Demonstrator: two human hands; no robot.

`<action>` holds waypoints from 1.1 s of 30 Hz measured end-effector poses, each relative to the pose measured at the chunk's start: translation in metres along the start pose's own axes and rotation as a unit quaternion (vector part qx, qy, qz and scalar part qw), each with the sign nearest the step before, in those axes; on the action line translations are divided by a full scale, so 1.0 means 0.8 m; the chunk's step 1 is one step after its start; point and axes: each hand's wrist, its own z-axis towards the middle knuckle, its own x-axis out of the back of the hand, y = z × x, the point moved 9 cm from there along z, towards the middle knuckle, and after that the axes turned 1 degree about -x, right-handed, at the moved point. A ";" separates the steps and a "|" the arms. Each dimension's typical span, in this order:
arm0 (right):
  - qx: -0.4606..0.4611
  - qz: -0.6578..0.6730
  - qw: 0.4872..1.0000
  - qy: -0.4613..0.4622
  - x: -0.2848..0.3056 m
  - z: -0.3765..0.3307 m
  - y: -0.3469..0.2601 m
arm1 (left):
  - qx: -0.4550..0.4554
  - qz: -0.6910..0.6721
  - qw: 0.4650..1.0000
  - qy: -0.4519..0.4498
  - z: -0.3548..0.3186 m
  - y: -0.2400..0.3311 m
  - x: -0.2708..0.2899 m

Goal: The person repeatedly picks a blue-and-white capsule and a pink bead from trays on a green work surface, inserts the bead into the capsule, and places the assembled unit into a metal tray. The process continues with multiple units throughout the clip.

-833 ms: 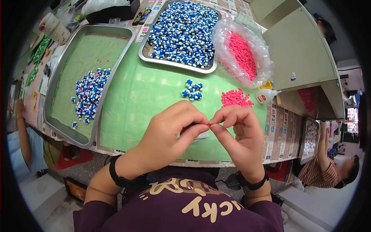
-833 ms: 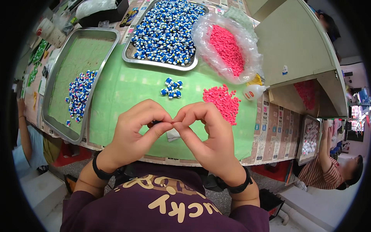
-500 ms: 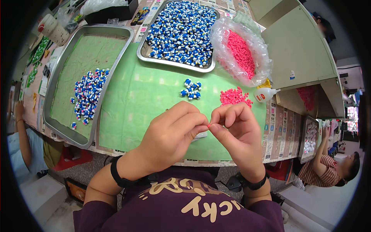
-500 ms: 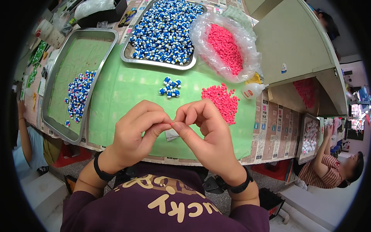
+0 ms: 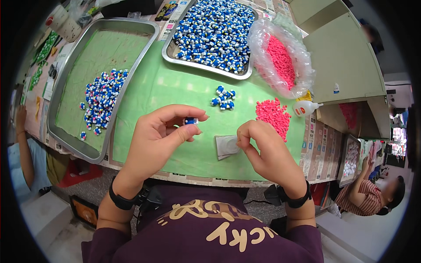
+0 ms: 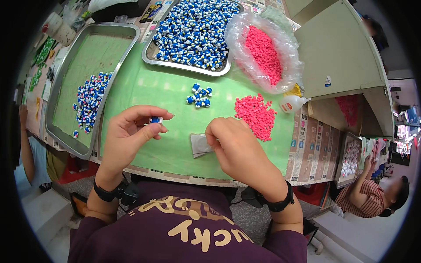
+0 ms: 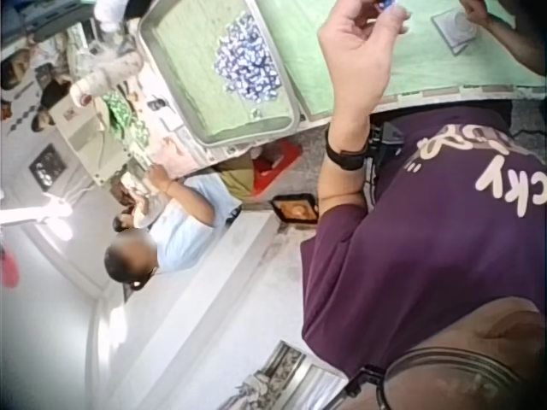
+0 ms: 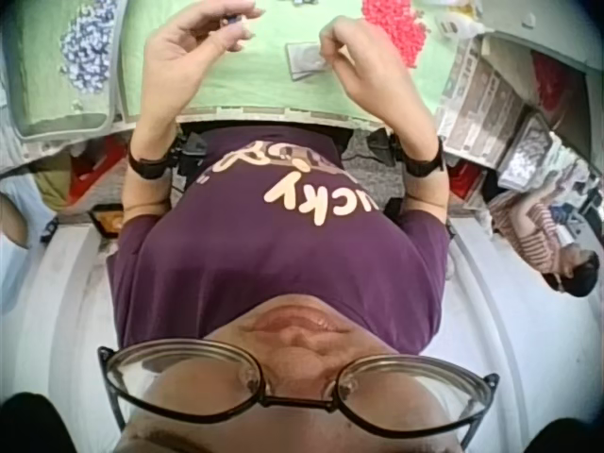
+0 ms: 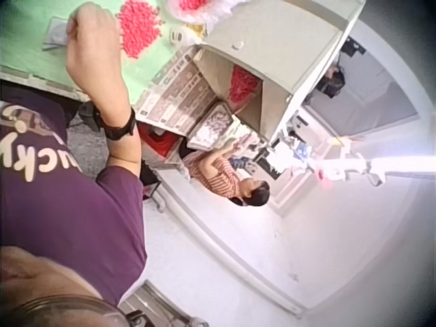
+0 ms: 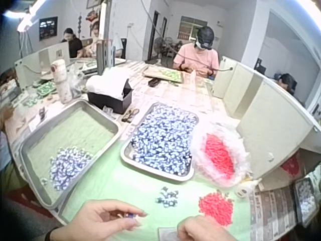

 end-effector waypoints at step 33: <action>0.099 0.219 0.933 0.268 0.037 -0.009 -0.055 | -0.040 -0.107 0.993 -0.038 0.002 0.012 -0.054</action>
